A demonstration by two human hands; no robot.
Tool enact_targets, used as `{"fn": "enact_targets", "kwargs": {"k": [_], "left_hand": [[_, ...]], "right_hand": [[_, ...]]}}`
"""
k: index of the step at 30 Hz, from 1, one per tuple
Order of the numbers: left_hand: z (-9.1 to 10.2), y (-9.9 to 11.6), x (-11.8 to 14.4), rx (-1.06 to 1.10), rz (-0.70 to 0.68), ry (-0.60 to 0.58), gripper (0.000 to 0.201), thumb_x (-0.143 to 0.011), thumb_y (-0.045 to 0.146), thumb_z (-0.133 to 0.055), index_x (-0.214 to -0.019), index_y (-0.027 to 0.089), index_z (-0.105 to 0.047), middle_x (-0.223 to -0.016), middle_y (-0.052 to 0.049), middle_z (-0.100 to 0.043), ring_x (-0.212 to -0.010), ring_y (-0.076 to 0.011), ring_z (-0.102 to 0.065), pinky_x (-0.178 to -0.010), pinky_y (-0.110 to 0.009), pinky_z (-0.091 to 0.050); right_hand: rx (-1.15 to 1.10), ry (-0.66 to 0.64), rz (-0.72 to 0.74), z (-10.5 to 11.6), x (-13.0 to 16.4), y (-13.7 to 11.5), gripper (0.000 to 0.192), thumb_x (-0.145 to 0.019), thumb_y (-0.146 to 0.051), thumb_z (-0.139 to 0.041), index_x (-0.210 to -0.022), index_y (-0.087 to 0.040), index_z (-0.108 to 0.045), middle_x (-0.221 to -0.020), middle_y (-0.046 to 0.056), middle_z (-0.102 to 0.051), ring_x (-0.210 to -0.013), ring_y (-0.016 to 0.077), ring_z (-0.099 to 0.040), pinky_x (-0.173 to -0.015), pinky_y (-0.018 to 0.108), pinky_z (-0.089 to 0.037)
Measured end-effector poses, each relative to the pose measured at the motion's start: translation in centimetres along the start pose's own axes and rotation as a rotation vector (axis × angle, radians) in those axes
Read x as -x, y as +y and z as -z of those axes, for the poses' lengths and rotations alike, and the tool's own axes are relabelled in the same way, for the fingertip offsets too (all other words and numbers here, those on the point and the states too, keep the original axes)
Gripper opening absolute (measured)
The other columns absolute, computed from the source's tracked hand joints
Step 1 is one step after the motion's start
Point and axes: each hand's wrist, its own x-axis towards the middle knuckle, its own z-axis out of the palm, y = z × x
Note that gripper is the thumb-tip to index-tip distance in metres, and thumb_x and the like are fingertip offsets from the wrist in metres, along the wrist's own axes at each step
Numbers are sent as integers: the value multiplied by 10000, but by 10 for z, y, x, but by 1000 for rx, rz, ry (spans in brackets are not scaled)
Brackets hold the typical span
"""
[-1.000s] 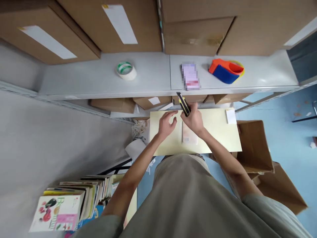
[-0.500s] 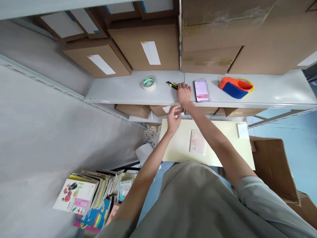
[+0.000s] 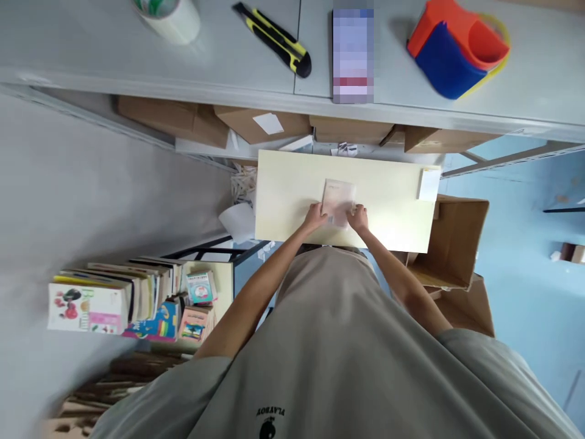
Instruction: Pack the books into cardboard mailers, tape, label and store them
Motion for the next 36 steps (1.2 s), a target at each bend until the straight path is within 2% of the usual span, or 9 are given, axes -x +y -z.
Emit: {"fn": "enact_targets", "kwargs": {"k": [4, 7, 10, 15, 20, 23, 27, 31, 36], "left_hand": [[-17, 2, -5, -35, 28, 22, 444, -835, 77, -794, -1272, 153, -761, -1340, -196, -760, -1471, -415, -653, -1345, -595, -527], [-29, 7, -5, -39, 37, 19, 476, -817, 95, -809, -1287, 156, -764, -1324, -176, -738, -1430, -390, -665, -1328, -543, -539], [-49, 17, -2, -22, 43, -20, 432, -838, 121, -793, -1270, 135, -779, -1333, -171, -732, -1249, -325, -744, -1207, -460, -619], [-75, 41, 0, -7, 7, -46, 349, -858, 111, -743, -1197, 129, -819, -1238, -170, -786, -1172, -326, -783, -1144, -470, -661], [-61, 48, -2, -60, -44, 126, 591, -907, 166, -739, -1497, 141, -747, -1610, -260, -691, -1649, -430, -575, -1428, -654, -456], [-54, 53, -7, -88, -28, 156, 677, -933, 223, -774, -1596, 118, -682, -1777, -297, -585, -1791, -432, -442, -1489, -670, -360], [-61, 72, -17, -73, 20, 120, 695, -1016, 294, -736, -1676, 103, -630, -1794, -319, -592, -1751, -435, -536, -1453, -638, -425], [-64, 103, -21, 32, -33, 138, 651, -1061, 283, -631, -1706, 198, -643, -1780, -211, -657, -1728, -370, -580, -1410, -565, -505], [-51, 151, -12, 129, -213, 511, 538, -1074, 225, -530, -1577, 246, -720, -1595, -149, -777, -1545, -310, -711, -1314, -519, -601]], "right_hand": [[-106, -48, -27, -9, -16, 20, 461, -997, -420, -628, -1361, -137, -651, -1386, 245, -745, -1211, 305, -757, -1055, 438, -653], [-206, -60, -39, -6, -24, 29, 441, -957, -541, -693, -1231, -198, -659, -1154, 129, -773, -1092, 278, -744, -938, 393, -661], [-320, -94, -32, 10, -28, 42, 435, -884, -622, -761, -1073, -260, -611, -956, 43, -739, -935, 249, -707, -833, 373, -650], [-487, -148, 60, 44, -31, 54, 550, -778, -706, -827, -1031, -282, -583, -915, 15, -763, -884, 223, -700, -809, 368, -651], [-524, -165, 125, 82, -39, 58, 557, -728, -710, -867, -970, -268, -628, -812, -16, -737, -837, 220, -684, -759, 353, -639], [-536, -177, 150, 108, -39, 61, 578, -723, -738, -883, -949, -260, -648, -781, -20, -730, -817, 219, -681, -738, 348, -635], [-582, -209, 247, 150, -27, 55, 679, -710, -819, -894, -1008, -241, -696, -879, 27, -792, -840, 235, -704, -764, 369, -637], [-625, -240, 392, 196, -7, 38, 678, -788, -795, -894, -1112, -215, -756, -1030, 73, -847, -907, 257, -744, -808, 382, -650], [-625, -240, 490, 240, 9, 21, 597, -864, -747, -890, -1110, -216, -770, -1045, 81, -847, -903, 266, -753, -786, 385, -643]]}}
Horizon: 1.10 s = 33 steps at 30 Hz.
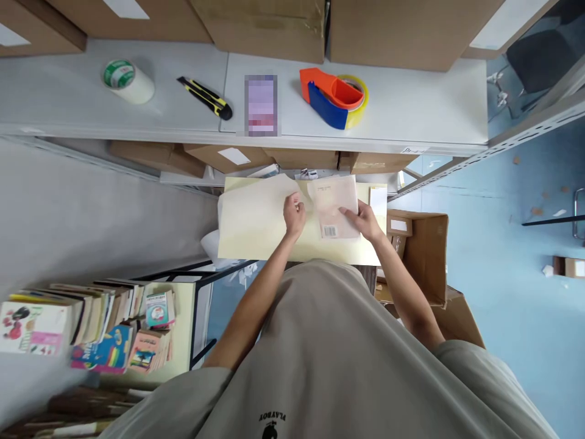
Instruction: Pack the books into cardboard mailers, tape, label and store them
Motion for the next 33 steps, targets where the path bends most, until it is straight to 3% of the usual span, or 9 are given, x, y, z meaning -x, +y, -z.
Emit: {"fn": "enact_targets", "kwargs": {"k": [3, 6, 9, 12, 15, 22, 26, 31, 33], "left_hand": [[9, 29, 0, 66, -11, 78, 435, -1120, 247, -483, -1459, 242, -755, -1518, -151, -807, -1449, -289, -753, -1281, -492, -613], [18, 52, 7, 283, 136, -207, 460, -1198, 480, -505, -1481, 215, -752, -1482, -176, -840, -1453, -321, -778, -1251, -510, -629], [27, 67, 19, 534, 291, -575, 829, -1143, 876, -469, -1390, 165, -816, -1380, -237, -874, -1410, -398, -818, -1186, -549, -667], [34, 79, 34, 691, 240, -669, 914, -924, 1019, -738, -1220, 165, -877, -1308, -229, -896, -1364, -423, -838, -1168, -547, -677], [40, 90, 45, 696, 179, -617, 850, -692, 904, -1032, -1099, 169, -902, -1188, -174, -917, -1247, -412, -866, -1113, -537, -691], [48, 102, 60, 659, 161, -385, 783, -575, 787, -1124, -1000, 166, -907, -997, -93, -901, -1038, -329, -838, -945, -420, -660], [52, 101, 66, 659, 144, -265, 687, -602, 714, -1114, -933, 170, -856, -941, -71, -873, -923, -268, -803, -848, -360, -628], [61, 102, 71, 491, 54, -78, 414, -802, 556, -1010, -876, 190, -832, -869, -47, -847, -808, -220, -775, -729, -301, -590], [64, 107, 76, 393, 9, -18, 270, -895, 446, -943, -943, 191, -869, -882, -49, -861, -803, -228, -801, -739, -310, -618]], "right_hand": [[13, 4, 17, 11, 3, -12, 610, -851, -755, -903, -1105, -216, -773, -1050, 92, -853, -931, 287, -768, -791, 400, -654], [-16, 12, 10, 20, 8, -18, 634, -831, -769, -928, -1119, -222, -789, -1063, 100, -866, -970, 310, -795, -828, 434, -683], [-79, 12, -5, 27, 16, -22, 663, -802, -779, -958, -1164, -245, -805, -1099, 97, -886, -1029, 331, -827, -902, 480, -717], [-128, 5, -13, 31, 20, -22, 704, -764, -776, -993, -1197, -253, -806, -1149, 102, -898, -1092, 342, -852, -980, 506, -735], [-146, -9, -19, 32, 21, -19, 741, -757, -783, -1006, -1215, -240, -795, -1177, 115, -902, -1117, 347, -863, -1009, 514, -739], [-167, -70, 6, 21, 22, -7, 757, -810, -841, -977, -1245, -253, -780, -1245, 117, -913, -1181, 381, -865, -1059, 528, -729], [-99, -75, 37, 12, 14, 4, 798, -857, -875, -927, -1316, -238, -780, -1359, 158, -891, -1282, 427, -838, -1140, 607, -706], [109, 187, 171, -17, 10, 8, 1006, -888, -961, -824, -1596, -253, -723, -1735, 204, -692, -1699, 470, -562, -1376, 708, -532], [89, 119, 167, -39, 15, 5, 1060, -913, -975, -779, -1687, -258, -672, -1834, 197, -595, -1733, 463, -525, -1353, 684, -562]]}}
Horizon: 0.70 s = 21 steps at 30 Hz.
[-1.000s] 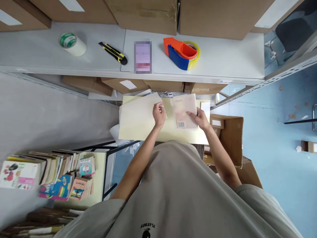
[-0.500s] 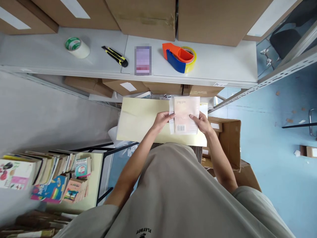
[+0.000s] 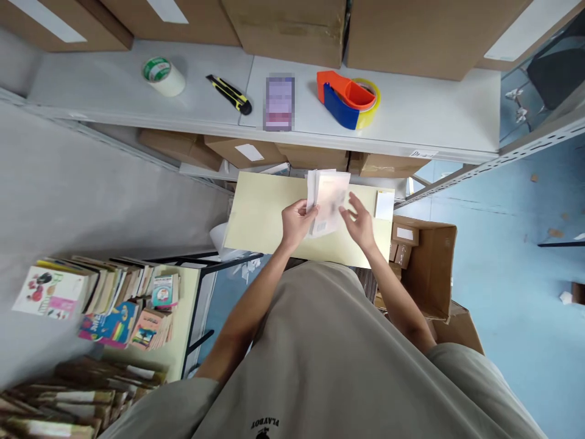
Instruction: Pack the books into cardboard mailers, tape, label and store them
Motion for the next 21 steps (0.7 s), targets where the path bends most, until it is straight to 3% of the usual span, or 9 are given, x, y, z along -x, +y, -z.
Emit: {"fn": "enact_targets", "kwargs": {"k": [2, 4, 6, 9, 11, 13, 15, 18, 21], "left_hand": [[-2, 6, 8, -108, -76, 0, 166, -963, 348, -882, -1033, 200, -903, -987, -67, -898, -872, -249, -847, -814, -339, -671], [-5, 11, 18, -232, -159, -59, 168, -983, 273, -859, -1131, 224, -922, -1190, -91, -921, -1041, -286, -883, -962, -385, -710], [-7, 14, 28, -335, -218, -161, 338, -946, 238, -886, -1283, 245, -914, -1395, -108, -894, -1255, -338, -866, -1127, -440, -699], [6, 11, 33, -286, -235, -337, 612, -939, 304, -904, -1540, 236, -813, -1604, -137, -805, -1440, -374, -800, -1248, -486, -662], [26, 6, 23, -189, -213, -300, 642, -997, 425, -876, -1601, 236, -761, -1695, -148, -741, -1514, -369, -753, -1275, -496, -645], [52, 1, 5, -113, -153, -133, 687, -998, 572, -890, -1587, 248, -749, -1732, -161, -704, -1578, -377, -696, -1286, -517, -628], [78, -3, -15, -13, -29, -76, 790, -917, 715, -945, -1519, 234, -771, -1642, -187, -754, -1533, -395, -713, -1222, -532, -657], [107, -7, -34, 161, 183, -247, 802, -797, 837, -989, -1243, 184, -857, -1209, -151, -874, -1184, -353, -829, -976, -458, -717], [127, -9, -39, 242, 241, -290, 727, -723, 828, -1045, -997, 180, -867, -909, -65, -815, -925, -266, -800, -819, -374, -688]], "right_hand": [[-81, -139, -34, -23, 7, -8, 1084, -899, -970, -802, -1697, -251, -661, -1809, 203, -612, -1666, 456, -603, -1246, 617, -653], [-129, -190, -52, -43, 9, -13, 994, -884, -954, -836, -1561, -234, -738, -1606, 196, -757, -1498, 422, -723, -1119, 525, -706], [-144, -125, -75, -53, 4, -14, 834, -889, -949, -834, -1288, -217, -800, -1248, 140, -856, -1224, 352, -800, -982, 445, -713], [-179, -5, -144, -50, -11, -10, 745, -868, -972, -819, -965, -238, -734, -883, 49, -785, -933, 273, -766, -820, 390, -671], [-224, -12, -177, -42, -21, -9, 747, -830, -981, -843, -939, -250, -735, -852, 40, -783, -916, 275, -775, -819, 399, -669], [-276, -70, -203, -34, -26, -14, 765, -787, -981, -887, -1000, -254, -778, -926, 60, -840, -988, 306, -814, -890, 438, -695], [-325, -142, -237, -33, -26, -24, 789, -750, -974, -934, -1056, -258, -812, -1029, 86, -890, -1084, 342, -844, -982, 484, -719], [-372, -222, -282, -43, -24, -39, 803, -717, -944, -996, -1092, -251, -842, -1102, 104, -917, -1165, 376, -863, -1059, 528, -737], [-379, -265, -303, -63, -23, -49, 809, -711, -928, -1015, -1111, -242, -857, -1091, 100, -920, -1187, 387, -870, -1053, 539, -752]]}}
